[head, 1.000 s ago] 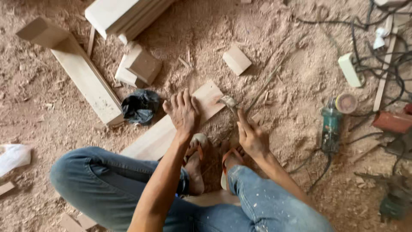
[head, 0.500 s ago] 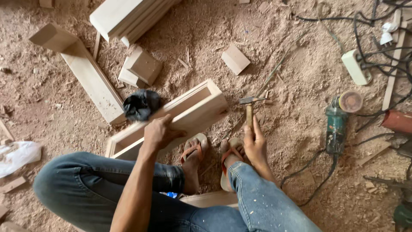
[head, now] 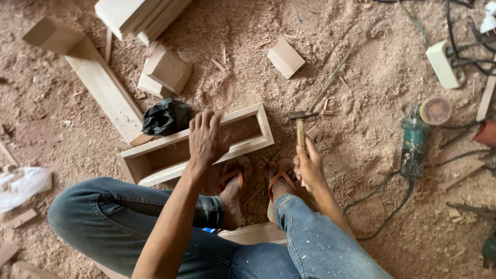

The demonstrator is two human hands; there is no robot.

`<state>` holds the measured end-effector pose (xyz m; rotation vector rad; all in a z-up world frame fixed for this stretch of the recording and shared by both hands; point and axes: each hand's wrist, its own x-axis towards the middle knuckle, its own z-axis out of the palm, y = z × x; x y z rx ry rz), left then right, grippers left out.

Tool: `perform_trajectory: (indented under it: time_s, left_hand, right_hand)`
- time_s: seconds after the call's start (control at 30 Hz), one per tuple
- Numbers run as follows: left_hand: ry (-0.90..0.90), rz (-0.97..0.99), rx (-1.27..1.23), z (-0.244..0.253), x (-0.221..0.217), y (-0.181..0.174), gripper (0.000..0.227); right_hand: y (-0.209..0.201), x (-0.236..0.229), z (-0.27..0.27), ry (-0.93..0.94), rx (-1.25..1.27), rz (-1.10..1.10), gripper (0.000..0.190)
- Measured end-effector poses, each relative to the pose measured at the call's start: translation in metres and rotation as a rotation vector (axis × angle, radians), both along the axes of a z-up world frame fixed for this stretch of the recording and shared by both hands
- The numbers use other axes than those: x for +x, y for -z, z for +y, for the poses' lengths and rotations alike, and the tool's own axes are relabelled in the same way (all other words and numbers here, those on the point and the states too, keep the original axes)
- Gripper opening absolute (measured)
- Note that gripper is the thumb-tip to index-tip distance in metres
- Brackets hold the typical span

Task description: The person assembles a rectangular wooden frame by hand, using a hammer to drive nails into pre-drilled holes. They repeatedly align and tap the pieces together, then flip the frame to work on different sides.

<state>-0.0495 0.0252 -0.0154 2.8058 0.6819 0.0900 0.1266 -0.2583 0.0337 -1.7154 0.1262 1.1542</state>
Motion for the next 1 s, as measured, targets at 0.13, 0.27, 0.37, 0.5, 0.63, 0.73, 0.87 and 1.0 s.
perform_trajectory:
  time_s: [0.13,0.27,0.37,0.5,0.63,0.73,0.87,1.0]
  left_hand:
    - [0.005,0.032,0.187,0.011,0.050,0.022,0.056]
    - [-0.081,0.191,-0.007,0.015,0.062,0.040,0.034]
    - [-0.086,0.189,0.026,0.009,0.054,0.048,0.034]
    - [-0.079,0.252,0.038,0.014,0.054,0.055,0.013]
    - [-0.089,0.264,0.014,0.019,0.053,0.061,0.015]
    - [-0.057,0.193,0.048,0.018,0.049,0.065,0.012]
    - [-0.080,0.211,0.014,0.012,0.040,0.059,0.021]
    - [-0.015,0.092,0.101,0.022,0.054,0.050,0.007]
  right_hand:
    - [-0.007,0.028,0.012,0.076,0.155,0.042,0.061]
    - [-0.015,0.049,0.033,0.358,0.298,-0.088,0.062]
    - [-0.005,0.044,0.039,0.621,0.231,-0.147,0.060]
    - [0.026,0.036,0.039,-0.262,-0.127,-0.181,0.059]
    - [0.049,0.040,0.036,-0.351,-0.066,-0.348,0.053]
    - [0.061,0.046,0.039,0.260,0.041,-0.260,0.054]
    - [0.064,0.039,0.043,-0.337,0.011,-0.297,0.051]
    - [0.065,0.045,0.055,-0.102,0.008,-0.125,0.049]
